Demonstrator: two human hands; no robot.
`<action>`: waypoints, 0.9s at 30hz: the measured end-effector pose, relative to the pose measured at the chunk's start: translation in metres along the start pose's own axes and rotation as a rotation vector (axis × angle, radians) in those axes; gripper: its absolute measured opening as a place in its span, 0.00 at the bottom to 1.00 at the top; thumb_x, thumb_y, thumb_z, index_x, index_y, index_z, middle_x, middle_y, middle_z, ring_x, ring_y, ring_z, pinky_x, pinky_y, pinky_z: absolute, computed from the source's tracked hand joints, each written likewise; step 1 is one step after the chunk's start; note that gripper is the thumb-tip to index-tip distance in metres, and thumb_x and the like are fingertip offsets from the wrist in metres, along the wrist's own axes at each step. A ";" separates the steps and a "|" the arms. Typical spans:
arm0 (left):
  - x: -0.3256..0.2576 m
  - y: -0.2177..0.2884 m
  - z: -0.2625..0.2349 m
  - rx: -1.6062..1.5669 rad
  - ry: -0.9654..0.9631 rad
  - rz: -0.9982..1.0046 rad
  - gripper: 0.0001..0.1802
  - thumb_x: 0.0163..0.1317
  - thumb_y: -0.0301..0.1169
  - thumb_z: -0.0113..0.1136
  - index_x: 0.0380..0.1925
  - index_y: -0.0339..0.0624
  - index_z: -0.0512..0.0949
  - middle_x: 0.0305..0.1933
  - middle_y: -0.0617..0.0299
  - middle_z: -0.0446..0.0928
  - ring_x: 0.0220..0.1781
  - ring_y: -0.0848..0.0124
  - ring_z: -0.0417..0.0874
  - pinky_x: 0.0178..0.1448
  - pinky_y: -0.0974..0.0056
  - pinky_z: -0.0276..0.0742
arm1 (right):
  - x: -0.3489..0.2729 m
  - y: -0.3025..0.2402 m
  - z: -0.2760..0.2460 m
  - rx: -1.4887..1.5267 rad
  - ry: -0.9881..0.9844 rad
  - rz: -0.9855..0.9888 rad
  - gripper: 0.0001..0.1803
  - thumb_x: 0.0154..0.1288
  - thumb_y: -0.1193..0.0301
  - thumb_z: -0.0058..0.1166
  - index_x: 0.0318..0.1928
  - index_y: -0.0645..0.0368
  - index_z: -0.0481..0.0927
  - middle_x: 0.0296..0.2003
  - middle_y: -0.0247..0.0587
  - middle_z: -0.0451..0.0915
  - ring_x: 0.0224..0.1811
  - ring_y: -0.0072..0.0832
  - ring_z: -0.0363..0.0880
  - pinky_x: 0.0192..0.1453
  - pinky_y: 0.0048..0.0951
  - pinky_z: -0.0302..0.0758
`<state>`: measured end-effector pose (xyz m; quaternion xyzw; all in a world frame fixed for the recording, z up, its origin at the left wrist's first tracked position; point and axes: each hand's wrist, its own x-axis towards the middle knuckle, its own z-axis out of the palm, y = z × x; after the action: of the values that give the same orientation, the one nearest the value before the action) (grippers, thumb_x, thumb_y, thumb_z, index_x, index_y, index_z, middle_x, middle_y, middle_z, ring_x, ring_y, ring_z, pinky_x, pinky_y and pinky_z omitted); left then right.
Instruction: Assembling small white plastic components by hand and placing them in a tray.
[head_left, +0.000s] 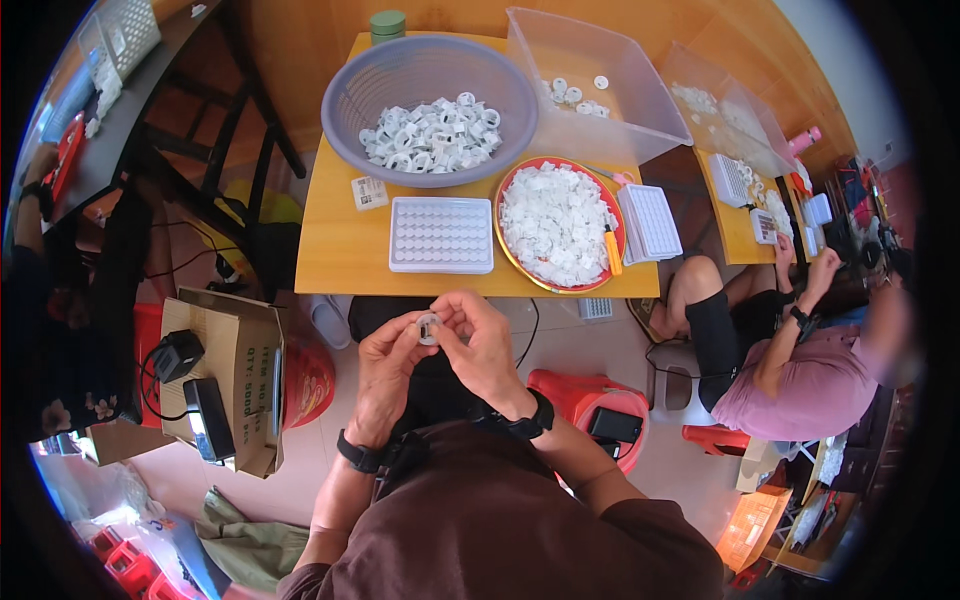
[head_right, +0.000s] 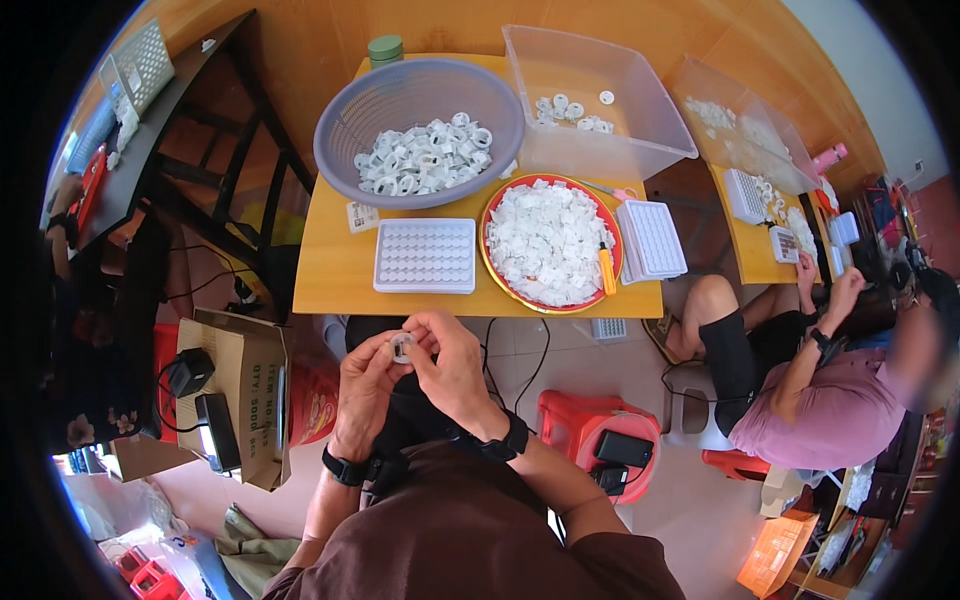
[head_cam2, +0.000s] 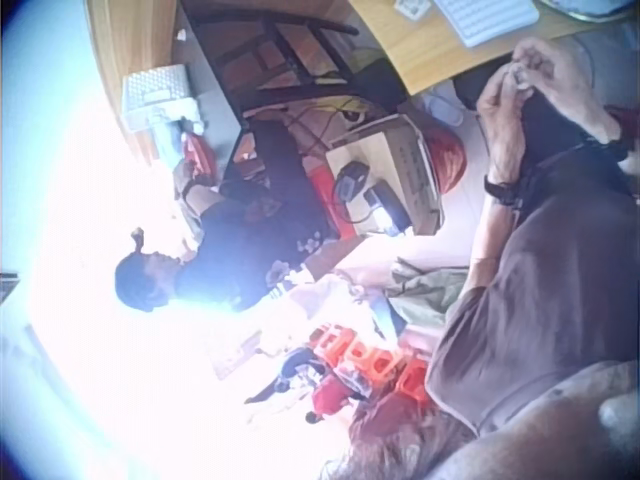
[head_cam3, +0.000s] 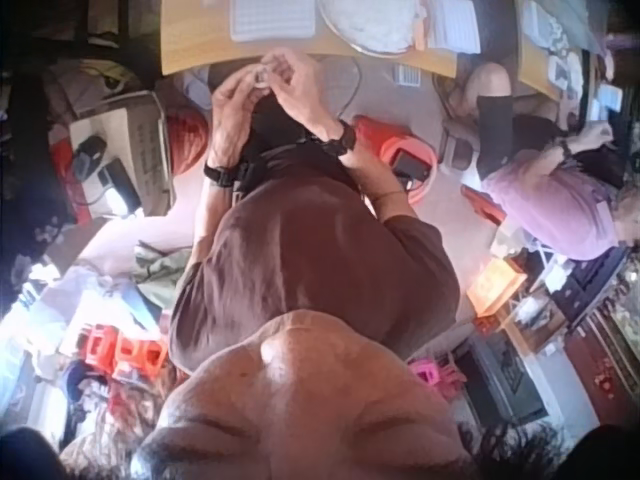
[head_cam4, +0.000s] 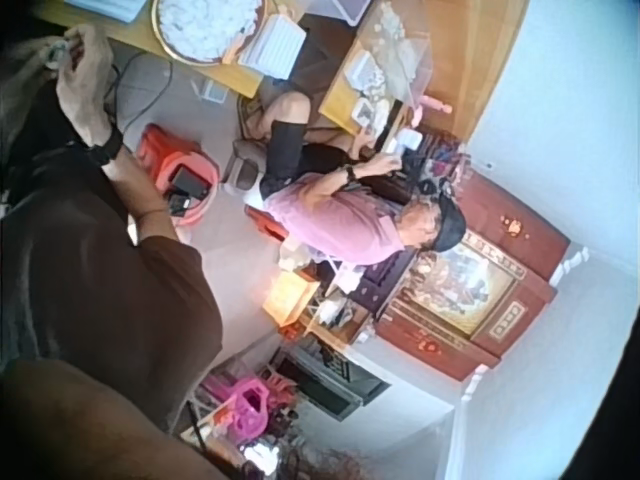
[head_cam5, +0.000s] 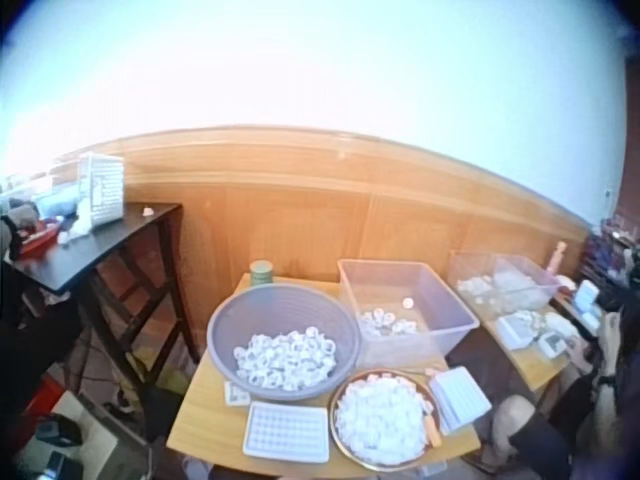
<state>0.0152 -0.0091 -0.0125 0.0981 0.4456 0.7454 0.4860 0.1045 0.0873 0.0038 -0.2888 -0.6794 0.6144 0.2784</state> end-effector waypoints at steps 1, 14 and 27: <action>0.000 0.000 -0.001 -0.033 0.010 -0.006 0.12 0.64 0.28 0.52 0.45 0.34 0.76 0.43 0.58 0.78 0.41 0.73 0.79 0.45 0.70 0.77 | 0.000 0.000 -0.001 -0.051 0.039 -0.044 0.09 0.55 0.82 0.55 0.39 0.65 0.75 0.30 0.36 0.76 0.30 0.18 0.75 0.33 0.18 0.73; 0.000 0.004 0.002 -0.016 -0.003 -0.105 0.12 0.64 0.29 0.52 0.44 0.34 0.76 0.40 0.58 0.79 0.39 0.74 0.80 0.43 0.72 0.78 | 0.010 -0.011 -0.028 -0.421 -0.185 -0.427 0.06 0.50 0.83 0.56 0.30 0.63 0.76 0.29 0.42 0.76 0.26 0.32 0.77 0.28 0.26 0.73; -0.002 0.005 0.003 0.040 0.000 -0.094 0.12 0.63 0.29 0.53 0.43 0.34 0.77 0.40 0.59 0.79 0.39 0.74 0.80 0.44 0.71 0.78 | 0.012 -0.007 -0.030 -0.411 -0.228 -0.467 0.06 0.47 0.84 0.56 0.28 0.63 0.74 0.26 0.41 0.74 0.24 0.32 0.75 0.27 0.26 0.72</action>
<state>0.0146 -0.0095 -0.0067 0.0867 0.4645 0.7127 0.5184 0.1183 0.1160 0.0138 -0.1047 -0.8637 0.4125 0.2700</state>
